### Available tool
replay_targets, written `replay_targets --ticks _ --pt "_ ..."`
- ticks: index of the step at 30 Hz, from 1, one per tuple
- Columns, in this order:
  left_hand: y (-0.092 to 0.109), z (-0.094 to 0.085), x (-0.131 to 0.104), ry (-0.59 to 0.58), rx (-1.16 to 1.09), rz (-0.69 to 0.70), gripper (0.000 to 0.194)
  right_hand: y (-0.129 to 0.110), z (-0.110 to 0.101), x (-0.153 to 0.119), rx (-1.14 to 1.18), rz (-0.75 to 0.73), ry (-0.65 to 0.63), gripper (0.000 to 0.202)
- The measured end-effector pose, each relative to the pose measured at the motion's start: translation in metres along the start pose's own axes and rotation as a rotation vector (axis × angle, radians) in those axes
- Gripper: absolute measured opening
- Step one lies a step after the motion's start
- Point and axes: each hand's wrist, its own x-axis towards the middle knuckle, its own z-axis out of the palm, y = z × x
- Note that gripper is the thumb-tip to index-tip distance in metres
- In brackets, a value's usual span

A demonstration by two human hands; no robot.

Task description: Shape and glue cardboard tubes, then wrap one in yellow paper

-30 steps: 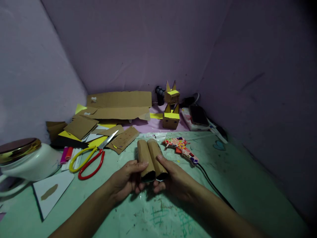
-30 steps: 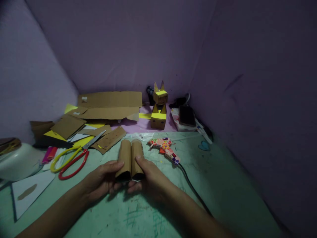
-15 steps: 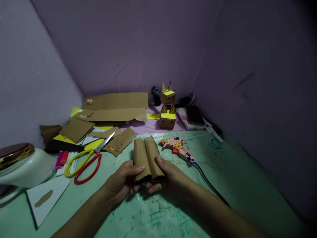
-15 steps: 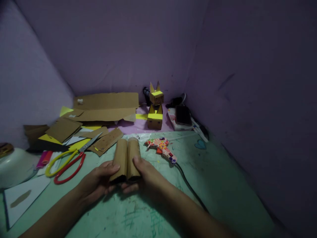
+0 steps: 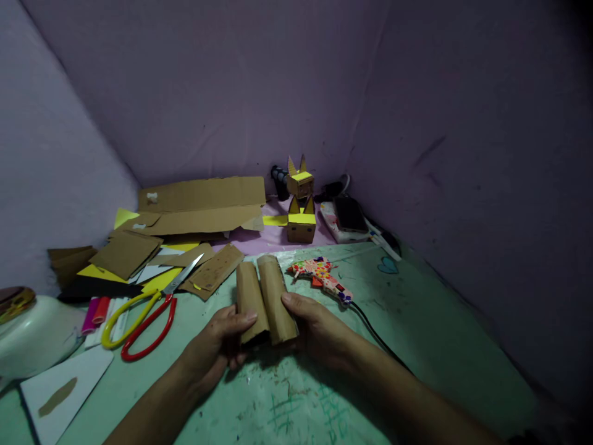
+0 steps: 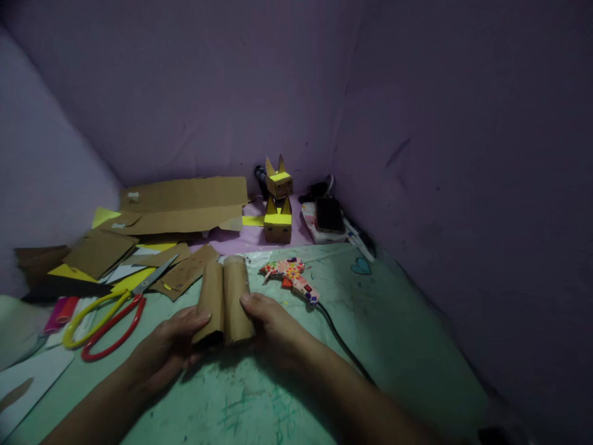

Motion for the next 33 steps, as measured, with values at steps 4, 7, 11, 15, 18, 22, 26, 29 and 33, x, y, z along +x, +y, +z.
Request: replay_targets --ticks 4,7,11,15,18,22,26,29,33 --pt "-0.001 -0.001 0.001 0.018 0.017 0.006 0.037 -0.001 0.0 0.0 0.032 -0.018 0.016 0.043" --pt "-0.001 -0.002 0.002 -0.002 0.032 0.011 0.038 0.0 -0.002 0.0 0.045 -0.041 0.033 0.045" --pt "0.002 -0.004 0.002 -0.04 0.085 0.1 0.045 0.001 -0.004 -0.001 0.041 -0.059 0.02 0.056" --pt "0.009 -0.01 0.001 0.052 0.199 0.26 0.052 0.0 -0.004 -0.003 0.011 -0.093 -0.036 0.055" --pt "0.015 -0.017 0.004 0.161 0.294 0.31 0.056 -0.002 -0.004 -0.004 -0.054 -0.108 -0.054 0.054" --pt "0.018 -0.026 0.011 0.296 0.298 0.411 0.075 -0.001 -0.005 -0.003 -0.11 -0.118 -0.05 0.053" --pt "0.019 -0.022 0.008 0.424 0.247 0.516 0.083 -0.003 -0.006 -0.003 -0.179 -0.128 -0.056 0.052" --pt "0.018 -0.014 -0.005 0.497 0.215 0.689 0.056 -0.005 -0.005 -0.005 -0.357 -0.17 -0.084 0.052" --pt "0.018 -0.007 -0.022 0.421 0.37 0.864 0.024 -0.005 -0.004 -0.007 -0.585 -0.259 -0.082 0.055"
